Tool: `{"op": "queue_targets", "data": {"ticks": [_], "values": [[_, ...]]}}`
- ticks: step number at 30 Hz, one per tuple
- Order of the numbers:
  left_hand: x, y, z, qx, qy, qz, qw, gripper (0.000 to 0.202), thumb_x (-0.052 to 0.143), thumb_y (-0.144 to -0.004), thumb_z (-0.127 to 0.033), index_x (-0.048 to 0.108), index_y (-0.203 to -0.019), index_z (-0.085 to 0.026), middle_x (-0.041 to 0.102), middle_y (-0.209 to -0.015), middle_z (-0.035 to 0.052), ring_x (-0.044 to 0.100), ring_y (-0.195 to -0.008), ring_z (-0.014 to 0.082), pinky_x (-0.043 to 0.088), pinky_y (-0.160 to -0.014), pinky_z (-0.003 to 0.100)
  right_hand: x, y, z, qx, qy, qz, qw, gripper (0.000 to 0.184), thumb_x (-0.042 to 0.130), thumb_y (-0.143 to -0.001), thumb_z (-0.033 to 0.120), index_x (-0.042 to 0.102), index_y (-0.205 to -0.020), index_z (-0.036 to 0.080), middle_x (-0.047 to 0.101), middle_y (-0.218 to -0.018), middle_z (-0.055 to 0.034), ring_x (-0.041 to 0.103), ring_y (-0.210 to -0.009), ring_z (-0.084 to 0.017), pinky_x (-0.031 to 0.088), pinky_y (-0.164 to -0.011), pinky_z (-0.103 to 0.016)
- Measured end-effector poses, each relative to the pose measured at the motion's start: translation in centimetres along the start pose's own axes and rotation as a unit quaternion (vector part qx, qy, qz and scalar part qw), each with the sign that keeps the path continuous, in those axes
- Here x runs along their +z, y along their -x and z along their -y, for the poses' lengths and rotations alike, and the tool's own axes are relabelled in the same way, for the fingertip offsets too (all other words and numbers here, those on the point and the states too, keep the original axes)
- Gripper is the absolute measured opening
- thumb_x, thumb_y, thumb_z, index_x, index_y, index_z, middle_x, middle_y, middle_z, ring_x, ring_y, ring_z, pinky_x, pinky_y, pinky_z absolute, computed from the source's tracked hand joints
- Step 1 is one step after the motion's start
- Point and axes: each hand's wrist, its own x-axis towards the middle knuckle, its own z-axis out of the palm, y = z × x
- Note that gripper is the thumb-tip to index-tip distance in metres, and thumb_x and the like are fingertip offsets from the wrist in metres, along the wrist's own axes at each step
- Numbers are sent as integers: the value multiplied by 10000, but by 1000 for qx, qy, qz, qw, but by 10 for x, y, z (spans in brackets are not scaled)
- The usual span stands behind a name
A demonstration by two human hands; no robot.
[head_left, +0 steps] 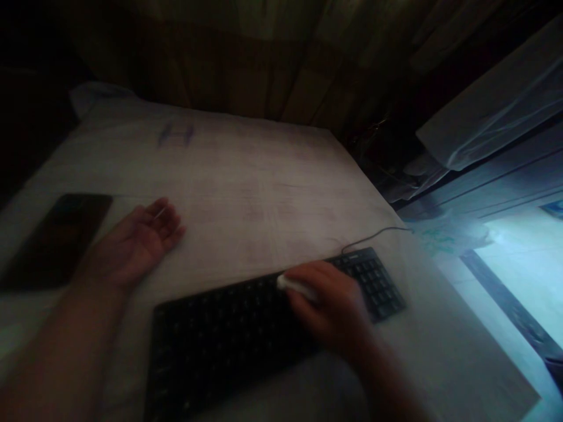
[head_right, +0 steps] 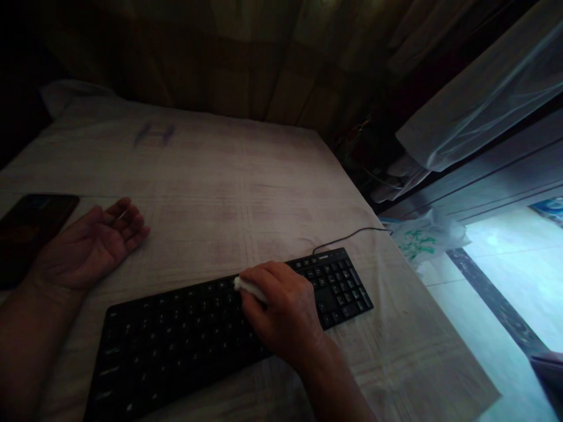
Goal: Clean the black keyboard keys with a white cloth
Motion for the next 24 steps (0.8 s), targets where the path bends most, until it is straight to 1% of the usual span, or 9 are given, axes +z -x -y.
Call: {"op": "queue_targets", "data": {"ticks": [2,3,6,9,13,17,21,24], "values": [[2,1,0,0,-2,-5,1000,399,282,-1009,-144,670,-920,-127,720,-777,30,705,-669,146,626,-649,317,4,-2,1,2,-2,-17,1000,139,599,-849,137,692,-930,200,720,-857,-47,677,-786,-183,543,-716,-301],[2,2,0,4,-4,-9,1000,405,280,-1012,-150,670,-908,-125,716,-771,30,701,-663,143,623,-645,312,8,-1,2,-1,-1,-15,1000,132,599,-851,139,695,-919,198,720,-856,-48,675,-778,-182,541,-705,-297],[3,3,1,9,-8,-11,1000,423,267,-1020,-162,669,-897,-126,711,-770,28,699,-665,139,618,-661,307,20,4,2,-16,10,10,1000,131,595,-859,154,711,-895,203,722,-862,-53,667,-756,-179,537,-667,-284],[1,2,1,2,-3,-6,1000,372,304,-1002,-138,670,-932,-136,716,-781,26,704,-686,140,614,-699,305,26,8,2,-31,27,21,999,149,589,-859,152,722,-901,204,723,-867,-61,661,-745,-182,531,-651,-284],[-3,-1,1,4,6,-4,1000,307,371,-978,-145,677,-959,-135,727,-790,46,703,-713,150,618,-717,313,24,10,1,-40,34,37,998,164,573,-852,143,720,-899,199,722,-865,-62,658,-747,-184,528,-650,-283],[-5,-2,2,6,7,8,1000,314,363,-988,-164,674,-960,-127,728,-800,50,703,-709,152,622,-697,323,21,10,3,-43,34,52,997,161,565,-835,131,711,-857,196,711,-830,-55,648,-716,-179,513,-630,-277],[-5,0,2,5,7,13,1000,300,377,-989,-168,674,-975,-126,728,-801,47,704,-717,153,620,-709,326,19,10,4,-42,21,49,998,148,574,-812,124,704,-837,189,702,-798,-49,640,-692,-180,508,-614,-282],[-4,0,2,-3,6,5,1000,321,356,-994,-156,675,-970,-134,728,-793,39,705,-718,148,613,-717,313,20,10,4,-46,11,34,998,140,578,-808,127,700,-840,187,703,-793,-52,643,-698,-184,515,-603,-286]]}}
